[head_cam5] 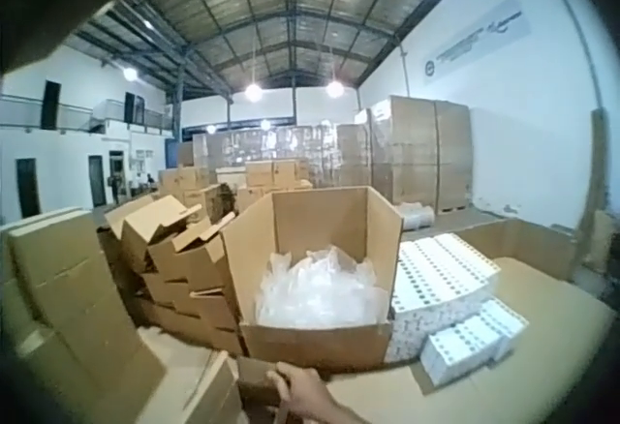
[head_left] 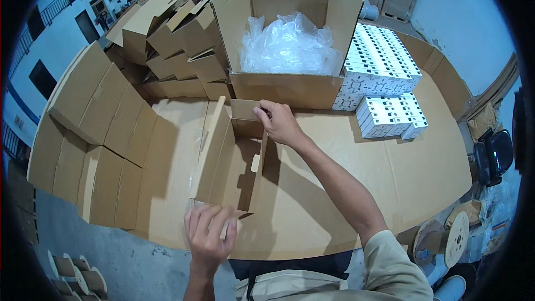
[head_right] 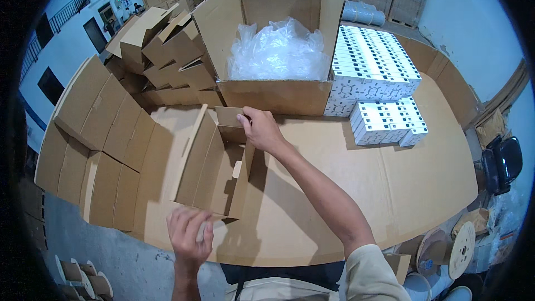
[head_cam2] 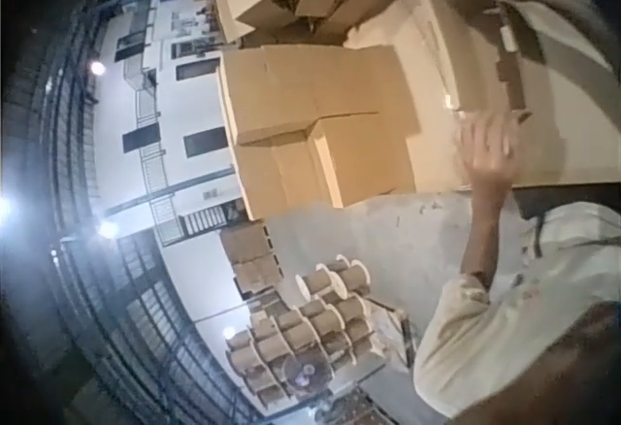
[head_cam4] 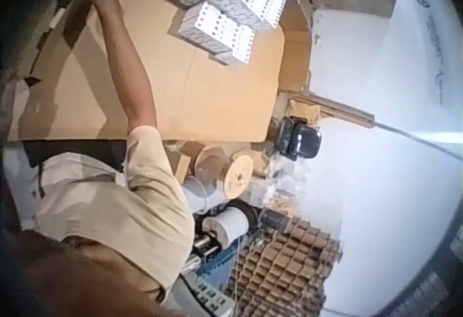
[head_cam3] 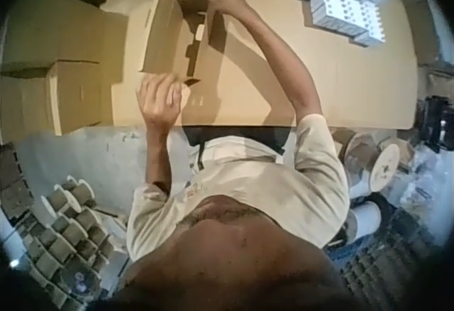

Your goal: Packaging small white product boxes into clear plastic bags and then into larger cardboard boxes in a warehouse setting.

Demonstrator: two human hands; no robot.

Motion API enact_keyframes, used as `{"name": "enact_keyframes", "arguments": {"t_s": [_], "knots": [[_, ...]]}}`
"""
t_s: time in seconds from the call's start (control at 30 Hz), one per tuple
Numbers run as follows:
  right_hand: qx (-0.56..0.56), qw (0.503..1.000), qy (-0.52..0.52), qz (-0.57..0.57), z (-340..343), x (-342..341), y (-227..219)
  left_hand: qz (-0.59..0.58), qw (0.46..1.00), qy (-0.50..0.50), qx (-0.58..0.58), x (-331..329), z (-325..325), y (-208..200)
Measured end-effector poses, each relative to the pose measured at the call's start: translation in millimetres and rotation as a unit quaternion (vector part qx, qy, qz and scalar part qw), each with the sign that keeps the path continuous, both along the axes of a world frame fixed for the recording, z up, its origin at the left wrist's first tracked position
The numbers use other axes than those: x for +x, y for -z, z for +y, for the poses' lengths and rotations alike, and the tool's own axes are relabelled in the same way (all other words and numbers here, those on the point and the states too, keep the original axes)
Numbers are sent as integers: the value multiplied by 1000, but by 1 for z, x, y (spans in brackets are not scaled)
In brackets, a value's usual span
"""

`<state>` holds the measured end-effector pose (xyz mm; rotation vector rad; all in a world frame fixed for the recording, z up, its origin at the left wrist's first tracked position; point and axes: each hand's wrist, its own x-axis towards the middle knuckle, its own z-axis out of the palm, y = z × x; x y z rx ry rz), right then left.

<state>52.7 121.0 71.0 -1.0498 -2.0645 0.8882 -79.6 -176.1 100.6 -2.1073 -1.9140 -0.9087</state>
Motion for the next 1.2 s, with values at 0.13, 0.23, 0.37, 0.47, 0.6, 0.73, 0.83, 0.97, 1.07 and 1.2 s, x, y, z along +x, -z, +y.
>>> {"name": "enact_keyframes", "arguments": {"t_s": [0.13,0.23,0.37,0.47,0.6,0.73,0.83,0.97,1.07,1.2], "knots": [[-37,999,28,24,4,-10,8,-71,997,-19,11,3,-33,37],[-20,998,30,48,6,-11,13,-135,990,-18,19,3,-40,44],[-38,996,19,74,-2,-3,11,-193,961,-130,150,-12,-23,34],[2,993,39,115,-25,9,17,-347,930,-116,43,-25,6,2],[20,997,24,71,-82,22,6,-346,930,-86,-87,-41,17,-20],[90,991,-99,-16,-130,32,-9,-289,950,-92,-69,-50,27,-5],[33,988,-136,-59,-140,24,4,-291,944,-139,-70,-56,25,11],[77,990,-112,27,-132,10,19,-422,892,-162,-8,-64,25,35],[36,994,-96,36,-123,1,18,-445,877,-179,17,-67,33,39],[121,987,-50,89,-102,-17,31,-441,878,-176,65,-80,57,50]]}}
